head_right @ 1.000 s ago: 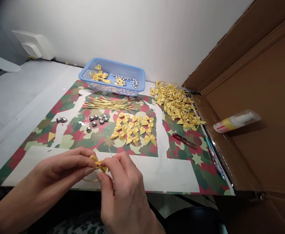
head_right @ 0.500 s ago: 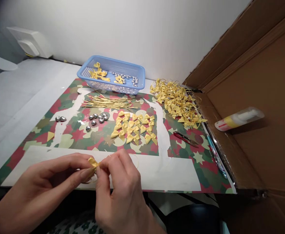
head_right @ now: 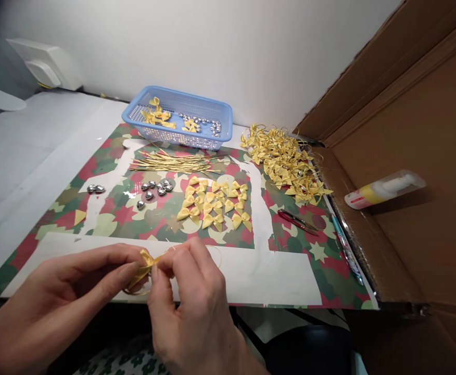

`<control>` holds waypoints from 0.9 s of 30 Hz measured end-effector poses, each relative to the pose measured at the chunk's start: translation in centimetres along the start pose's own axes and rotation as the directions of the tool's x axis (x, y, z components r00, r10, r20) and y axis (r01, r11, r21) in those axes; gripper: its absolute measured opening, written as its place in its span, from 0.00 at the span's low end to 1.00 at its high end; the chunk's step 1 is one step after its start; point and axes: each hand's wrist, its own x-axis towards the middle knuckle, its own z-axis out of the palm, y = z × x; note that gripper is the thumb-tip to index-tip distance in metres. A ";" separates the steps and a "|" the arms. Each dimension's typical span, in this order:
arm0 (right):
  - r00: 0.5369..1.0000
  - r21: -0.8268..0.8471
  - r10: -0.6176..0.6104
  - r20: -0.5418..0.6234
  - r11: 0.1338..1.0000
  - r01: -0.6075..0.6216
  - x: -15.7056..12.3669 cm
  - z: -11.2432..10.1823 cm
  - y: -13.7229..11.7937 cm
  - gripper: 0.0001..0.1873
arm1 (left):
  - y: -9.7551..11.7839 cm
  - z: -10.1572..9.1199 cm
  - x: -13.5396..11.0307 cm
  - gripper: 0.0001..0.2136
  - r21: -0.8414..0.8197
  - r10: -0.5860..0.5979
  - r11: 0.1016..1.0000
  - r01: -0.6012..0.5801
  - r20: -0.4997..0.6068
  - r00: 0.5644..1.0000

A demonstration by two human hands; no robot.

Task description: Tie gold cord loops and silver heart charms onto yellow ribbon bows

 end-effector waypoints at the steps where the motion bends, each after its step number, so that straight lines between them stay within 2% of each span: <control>1: 1.000 0.003 0.004 0.002 1.000 -0.004 0.0 0.0 0.0 0.10 | 0.0 -0.1 0.1 0.07 0.013 0.000 1.000 0.000 0.018 1.000; 3: 1.000 0.007 0.003 0.009 1.000 -0.003 -0.1 0.1 0.0 0.10 | 0.1 -0.3 0.2 0.07 0.028 -0.001 1.000 -0.001 0.060 0.998; 8: 0.999 0.000 -0.020 0.030 1.000 0.020 -0.1 -0.1 0.0 0.10 | 0.3 -0.5 0.3 0.06 0.074 0.001 0.997 -0.007 0.075 0.997; 12: 0.997 -0.002 -0.020 0.076 1.000 0.020 -0.2 -0.5 0.1 0.10 | 0.1 -1.0 0.4 0.08 0.136 -0.008 0.991 -0.015 0.170 0.985; 15: 0.995 -0.007 -0.030 0.093 1.000 0.030 -0.3 -0.6 0.2 0.10 | 0.0 -1.4 0.5 0.10 0.140 -0.022 0.990 -0.003 0.178 0.984; 19: 0.993 -0.017 -0.038 0.113 0.999 0.040 -0.4 -0.7 0.1 0.10 | 0.2 -1.6 0.6 0.13 0.128 -0.040 0.992 0.005 0.274 0.961; 24: 0.991 -0.019 -0.058 0.120 0.998 0.061 -0.4 -0.7 0.0 0.11 | 0.8 -1.3 0.7 0.08 -0.011 -0.066 0.997 0.071 0.258 0.964; 27: 0.990 -0.023 -0.062 0.126 0.998 0.065 -0.3 -0.7 0.1 0.11 | 1.1 -1.0 0.9 0.04 -0.017 -0.078 0.996 0.085 0.239 0.968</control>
